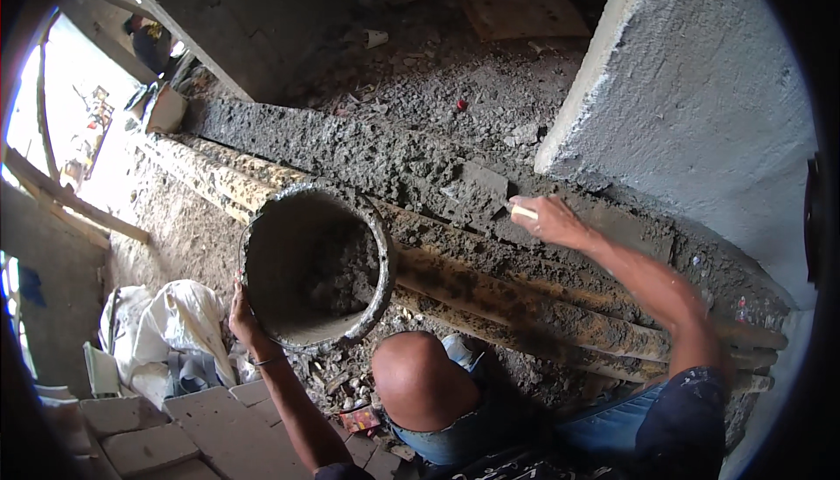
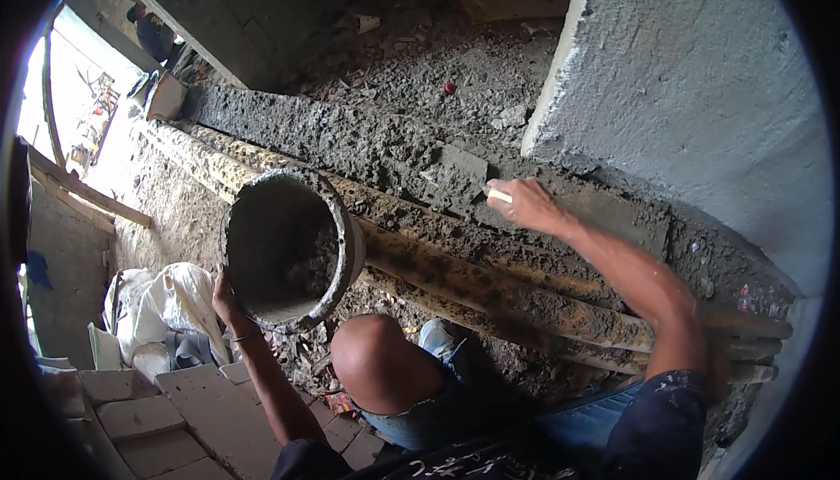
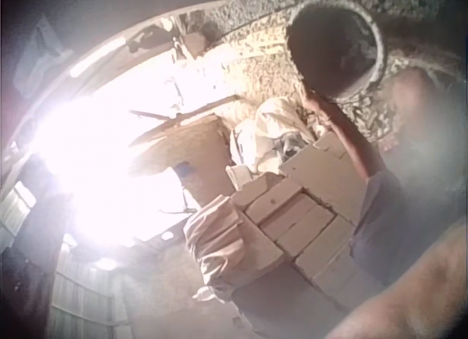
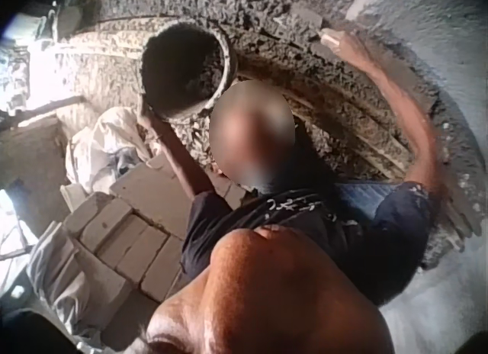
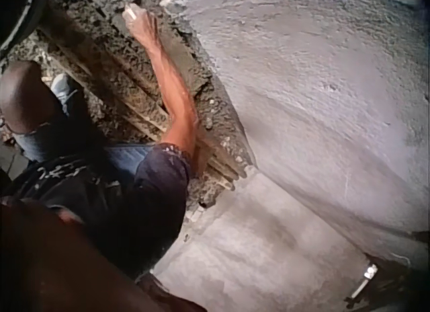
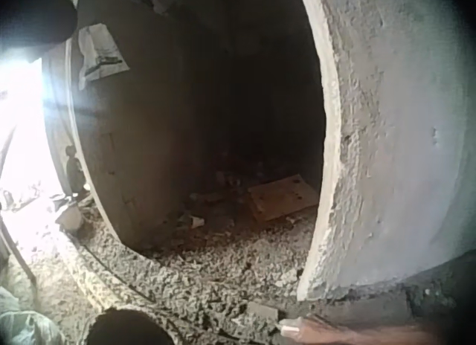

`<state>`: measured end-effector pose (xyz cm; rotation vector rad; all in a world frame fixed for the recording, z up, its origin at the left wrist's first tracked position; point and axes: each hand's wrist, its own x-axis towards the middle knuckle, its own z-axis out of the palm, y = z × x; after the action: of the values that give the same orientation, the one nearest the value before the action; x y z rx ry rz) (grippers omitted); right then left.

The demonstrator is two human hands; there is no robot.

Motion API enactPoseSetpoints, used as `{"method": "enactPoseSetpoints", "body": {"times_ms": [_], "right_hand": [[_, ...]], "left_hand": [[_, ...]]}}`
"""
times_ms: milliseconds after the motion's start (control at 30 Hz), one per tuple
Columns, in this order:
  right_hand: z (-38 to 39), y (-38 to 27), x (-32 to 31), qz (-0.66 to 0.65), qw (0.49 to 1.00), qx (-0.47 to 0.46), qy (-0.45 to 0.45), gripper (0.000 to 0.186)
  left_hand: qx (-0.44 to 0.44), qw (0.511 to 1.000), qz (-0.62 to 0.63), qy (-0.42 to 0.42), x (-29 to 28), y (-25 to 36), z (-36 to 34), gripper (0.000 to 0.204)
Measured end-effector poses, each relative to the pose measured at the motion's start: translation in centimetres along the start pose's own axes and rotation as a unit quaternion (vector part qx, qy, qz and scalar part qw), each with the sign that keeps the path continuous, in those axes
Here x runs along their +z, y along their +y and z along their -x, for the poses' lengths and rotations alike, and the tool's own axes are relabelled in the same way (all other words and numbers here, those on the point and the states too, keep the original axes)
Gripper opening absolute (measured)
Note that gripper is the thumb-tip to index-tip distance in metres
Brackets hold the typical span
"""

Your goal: The person mixes wet mortar in a bucket using a wooden stick and then applies the mortar to a horizontal surface using a trowel.

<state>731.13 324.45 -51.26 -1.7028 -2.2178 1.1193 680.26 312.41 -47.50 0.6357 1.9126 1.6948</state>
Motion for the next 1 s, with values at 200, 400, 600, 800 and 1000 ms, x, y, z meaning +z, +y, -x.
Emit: {"method": "enactPoseSetpoints", "body": {"times_ms": [200, 400, 600, 800, 1000], "right_hand": [[0.7, -2.7, 0.5, 0.035, 0.994, -0.055, 0.086, 0.037], [1.3, -1.6, -2.1, 0.036, 0.999, -0.011, 0.033, 0.028], [1.3, -0.7, -0.9, 0.037, 0.998, -0.013, 0.055, 0.032], [-0.1, -1.6, 1.0, -0.015, 0.991, -0.064, 0.112, 0.023], [-0.8, -2.2, -0.9, 0.038, 0.996, -0.032, 0.07, 0.009]], "left_hand": [[0.011, 1.0, -0.006, -0.002, 0.3, 0.3, 0.7, 0.035], [0.005, 1.0, 0.025, -0.007, 0.3, 0.4, 0.1, 0.035], [0.015, 1.0, 0.005, -0.001, 0.3, 0.2, -0.1, 0.035], [-0.003, 1.0, -0.019, -0.003, -0.1, -0.1, 0.0, 0.033], [-0.013, 1.0, 0.008, -0.011, -0.7, -0.8, -0.8, 0.036]]}}
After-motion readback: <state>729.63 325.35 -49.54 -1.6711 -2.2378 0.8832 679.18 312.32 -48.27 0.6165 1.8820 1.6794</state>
